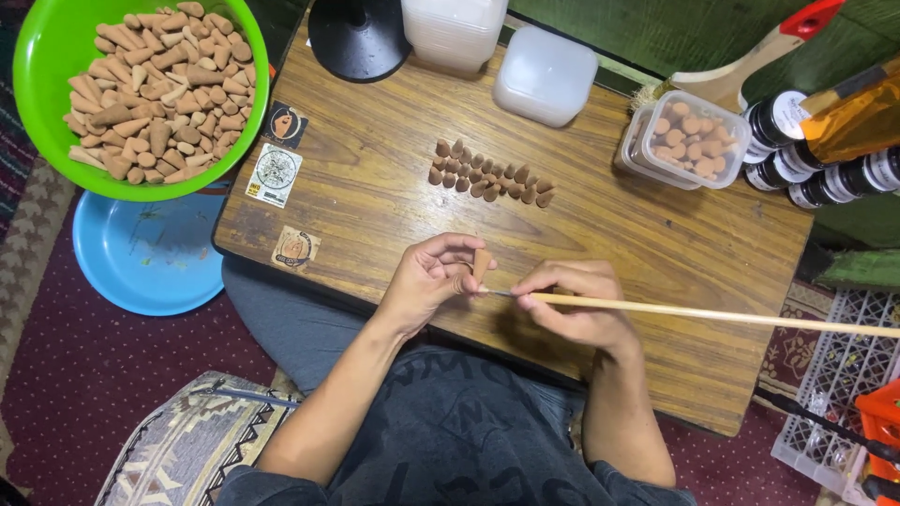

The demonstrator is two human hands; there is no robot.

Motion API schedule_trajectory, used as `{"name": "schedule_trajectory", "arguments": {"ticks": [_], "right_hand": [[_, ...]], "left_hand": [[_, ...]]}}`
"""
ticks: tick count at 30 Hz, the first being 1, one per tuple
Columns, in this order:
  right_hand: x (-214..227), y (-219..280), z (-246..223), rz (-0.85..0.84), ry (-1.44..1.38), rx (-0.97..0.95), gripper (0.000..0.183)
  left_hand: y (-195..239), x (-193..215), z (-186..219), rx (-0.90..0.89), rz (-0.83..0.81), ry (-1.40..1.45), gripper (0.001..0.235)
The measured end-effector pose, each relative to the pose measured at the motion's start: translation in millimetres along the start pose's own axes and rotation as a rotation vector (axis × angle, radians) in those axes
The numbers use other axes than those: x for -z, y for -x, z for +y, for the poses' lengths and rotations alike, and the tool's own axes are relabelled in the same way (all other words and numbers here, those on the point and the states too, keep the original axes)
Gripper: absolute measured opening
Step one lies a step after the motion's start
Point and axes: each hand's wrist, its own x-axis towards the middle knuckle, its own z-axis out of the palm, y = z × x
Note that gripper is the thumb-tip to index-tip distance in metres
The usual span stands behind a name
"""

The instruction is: Painting the tips of incense cones with a brush and arranging them in organized rows on a wooden table.

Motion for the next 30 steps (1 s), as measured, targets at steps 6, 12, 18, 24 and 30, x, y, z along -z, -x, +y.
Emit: {"name": "schedule_trajectory", "arguments": {"ticks": [6, 12, 18, 24, 30], "right_hand": [[8.1, 4.2, 26.9, 0.175, 0.159, -0.010, 0.005], [-1.3, -1.3, -3.8, 0.022, 0.006, 0.035, 0.003], [8.5, 9.6, 32.1, 0.130, 0.101, 0.039, 0.005], [-3.5, -0.4, -4.4, -0.001, -0.056, 0.075, 0.005], [6.0, 9.4, 24.3, 0.080, 0.034, 0.068, 0.005]], "left_hand": [[-1.1, 8.8, -10.1, 0.006, -0.018, 0.031, 0.047], [-0.5, 6.0, -7.7, 0.000, -0.039, 0.042, 0.049], [0.6, 11.2, -10.3, 0.004, -0.055, 0.047, 0.051], [2.7, 9.2, -11.1, -0.005, -0.076, 0.036, 0.053], [1.1, 18.1, -23.0, -0.005, -0.083, 0.060, 0.057]]}}
